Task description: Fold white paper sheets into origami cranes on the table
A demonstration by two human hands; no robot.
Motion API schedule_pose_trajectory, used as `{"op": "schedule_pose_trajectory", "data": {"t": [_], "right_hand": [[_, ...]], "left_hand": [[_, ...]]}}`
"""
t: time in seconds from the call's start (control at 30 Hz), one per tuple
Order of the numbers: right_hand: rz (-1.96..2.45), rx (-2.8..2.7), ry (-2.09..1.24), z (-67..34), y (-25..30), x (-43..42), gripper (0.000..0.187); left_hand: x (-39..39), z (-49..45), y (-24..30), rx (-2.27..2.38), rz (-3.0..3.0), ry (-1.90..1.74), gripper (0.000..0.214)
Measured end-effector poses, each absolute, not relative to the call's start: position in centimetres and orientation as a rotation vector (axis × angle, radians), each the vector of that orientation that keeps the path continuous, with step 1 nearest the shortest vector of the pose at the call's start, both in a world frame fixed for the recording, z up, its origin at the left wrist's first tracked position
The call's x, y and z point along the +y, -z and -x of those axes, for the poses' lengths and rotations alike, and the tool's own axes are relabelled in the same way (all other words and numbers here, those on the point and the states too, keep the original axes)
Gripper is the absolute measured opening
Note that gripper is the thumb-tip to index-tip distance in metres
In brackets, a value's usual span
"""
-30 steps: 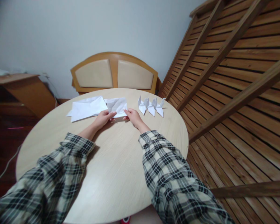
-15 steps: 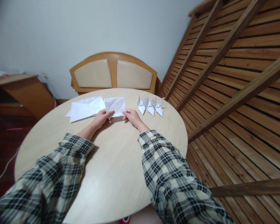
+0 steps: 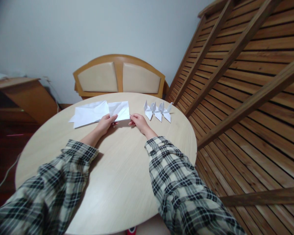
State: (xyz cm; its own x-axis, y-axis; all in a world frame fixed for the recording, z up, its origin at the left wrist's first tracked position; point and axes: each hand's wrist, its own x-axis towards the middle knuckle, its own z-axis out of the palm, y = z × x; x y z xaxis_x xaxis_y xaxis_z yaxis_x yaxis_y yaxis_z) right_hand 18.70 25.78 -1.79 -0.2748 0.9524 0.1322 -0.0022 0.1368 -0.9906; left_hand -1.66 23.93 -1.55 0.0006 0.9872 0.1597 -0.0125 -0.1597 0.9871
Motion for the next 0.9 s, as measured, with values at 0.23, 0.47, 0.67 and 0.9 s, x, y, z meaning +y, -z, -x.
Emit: {"op": "schedule_pose_trajectory", "data": {"t": [0.23, 0.47, 0.67, 0.9], "right_hand": [[0.925, -1.466, -1.234, -18.72, 2.31, 26.12, 0.018], [0.903, -1.446, -1.158, -18.93, 2.40, 26.09, 0.070], [0.865, -1.528, -1.118, -19.13, 2.19, 25.85, 0.054], [0.885, -1.586, -1.056, -19.01, 2.27, 25.84, 0.024]], "left_hand": [[23.82, 1.67, 1.47, 1.121, -1.288, -1.316, 0.023], [23.43, 1.53, 1.07, 1.124, -1.290, -1.298, 0.020], [23.04, 1.46, 0.95, 1.151, -1.312, -1.279, 0.018], [23.24, 1.54, 0.95, 1.131, -1.328, -1.267, 0.017]]}}
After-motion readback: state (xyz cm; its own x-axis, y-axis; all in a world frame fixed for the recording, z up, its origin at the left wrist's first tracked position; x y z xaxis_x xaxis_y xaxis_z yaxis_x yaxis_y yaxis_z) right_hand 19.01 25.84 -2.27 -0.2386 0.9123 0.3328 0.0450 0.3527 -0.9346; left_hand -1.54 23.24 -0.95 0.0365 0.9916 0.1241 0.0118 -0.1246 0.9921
